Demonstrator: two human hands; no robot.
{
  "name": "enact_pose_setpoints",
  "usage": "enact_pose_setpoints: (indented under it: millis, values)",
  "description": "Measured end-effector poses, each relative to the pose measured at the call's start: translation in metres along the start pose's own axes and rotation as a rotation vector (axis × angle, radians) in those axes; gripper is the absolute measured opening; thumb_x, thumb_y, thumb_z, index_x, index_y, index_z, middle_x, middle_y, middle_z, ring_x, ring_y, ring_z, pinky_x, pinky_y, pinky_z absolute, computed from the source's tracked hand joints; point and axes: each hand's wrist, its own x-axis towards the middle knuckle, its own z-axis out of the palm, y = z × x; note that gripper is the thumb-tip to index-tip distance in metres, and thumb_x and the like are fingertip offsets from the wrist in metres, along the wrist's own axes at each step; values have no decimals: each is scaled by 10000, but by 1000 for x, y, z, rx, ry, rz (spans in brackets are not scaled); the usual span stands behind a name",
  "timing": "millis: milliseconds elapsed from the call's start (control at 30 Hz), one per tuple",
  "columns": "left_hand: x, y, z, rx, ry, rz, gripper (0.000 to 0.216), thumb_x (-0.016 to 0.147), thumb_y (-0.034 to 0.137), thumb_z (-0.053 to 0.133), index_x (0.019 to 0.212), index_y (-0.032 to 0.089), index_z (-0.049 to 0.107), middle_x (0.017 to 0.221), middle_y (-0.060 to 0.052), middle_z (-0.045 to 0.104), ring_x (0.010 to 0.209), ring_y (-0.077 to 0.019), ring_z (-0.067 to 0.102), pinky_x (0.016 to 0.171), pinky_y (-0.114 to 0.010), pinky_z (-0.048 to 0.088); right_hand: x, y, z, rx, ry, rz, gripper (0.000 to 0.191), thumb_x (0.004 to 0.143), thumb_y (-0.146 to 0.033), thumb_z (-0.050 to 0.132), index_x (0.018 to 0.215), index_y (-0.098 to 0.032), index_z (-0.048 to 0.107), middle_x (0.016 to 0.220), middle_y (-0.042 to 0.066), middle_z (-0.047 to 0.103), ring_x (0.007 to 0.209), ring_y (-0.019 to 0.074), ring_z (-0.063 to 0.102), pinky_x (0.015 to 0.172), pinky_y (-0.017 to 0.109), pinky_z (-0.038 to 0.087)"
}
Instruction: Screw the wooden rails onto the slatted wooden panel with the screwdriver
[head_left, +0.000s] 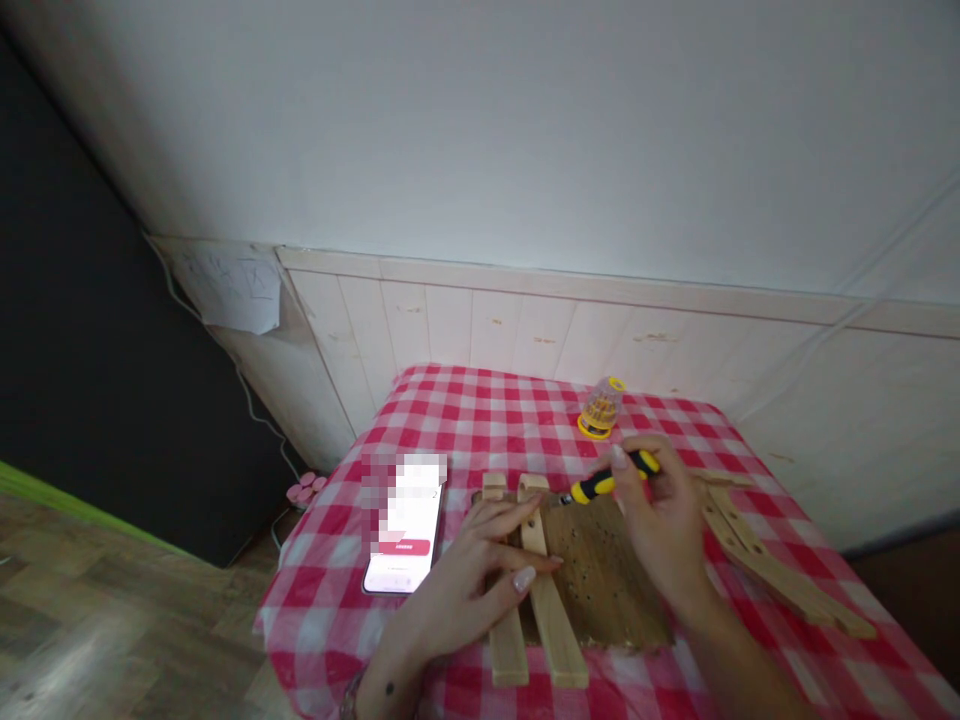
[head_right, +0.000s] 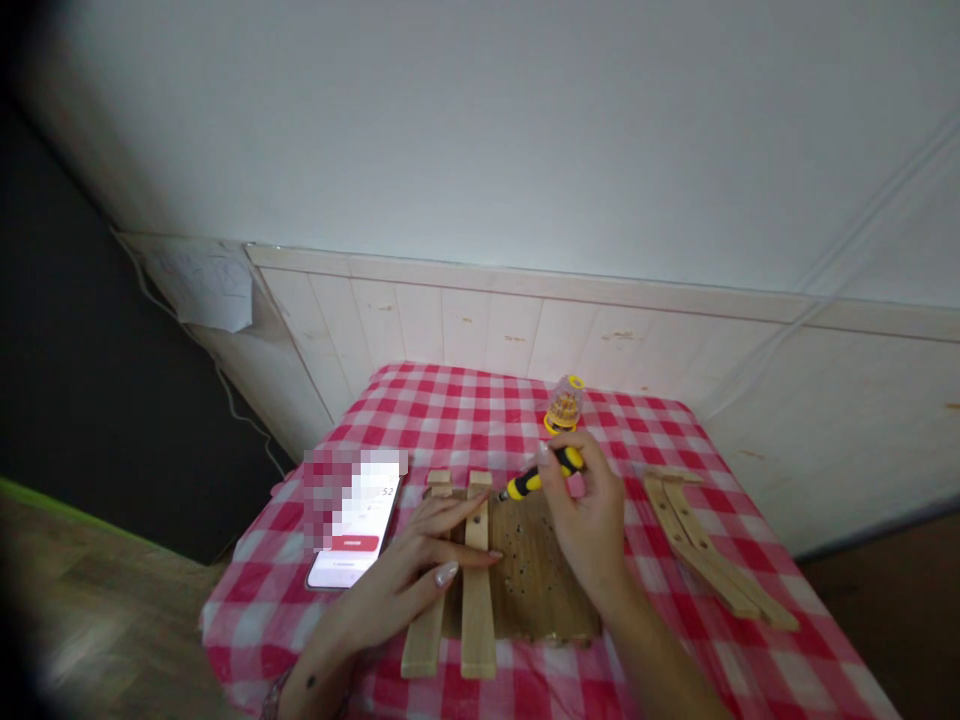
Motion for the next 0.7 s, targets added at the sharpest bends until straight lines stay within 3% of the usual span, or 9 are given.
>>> enact_pose_setpoints:
  millis: [133,267,367,533,700]
  values:
    - [-4,-8,4,2,27,5,588,1111,577,293,1262,254,760,1638,-65,448,1493,-306,408,1223,-539,280,13,6,-4,286,186,235,347,864,-564,753,937,-247,632,690,-43,676,616,160,662,602,272,556]
    - [-9,-17,9,-4,86,13,549,1118,549,310,1272,236,734,1588,-97,512,1455,-300,465,1218,-544,315,23,10,-7,593,272,449,464,747,-608,838,971,-225,705,714,-52,650,647,124,629,624,233,563]
    - [-11,-21,10,-2,112,43,493,1134,493,314,1274,241,714,1524,-95,581,1429,-279,506,1242,-528,293,32,14,-15,776,259,603,400,761,-565,845,913,-218,714,706,-59,622,633,93,609,608,181,566]
    - [-12,-26,11,-20,142,154,495,1147,471,245,1342,273,655,1399,-58,682,1408,-246,528,1265,-493,267,50,21,-34,862,186,813,291,966,-428,658,759,-231,604,615,-71,513,535,78,559,548,156,577]
    - [-14,-31,13,-16,140,172,531,1137,521,218,1346,292,649,1425,-47,670,1414,-247,524,1265,-499,269,56,23,-53,758,60,810,273,964,-386,654,761,-218,585,596,-89,424,393,42,343,345,95,368]
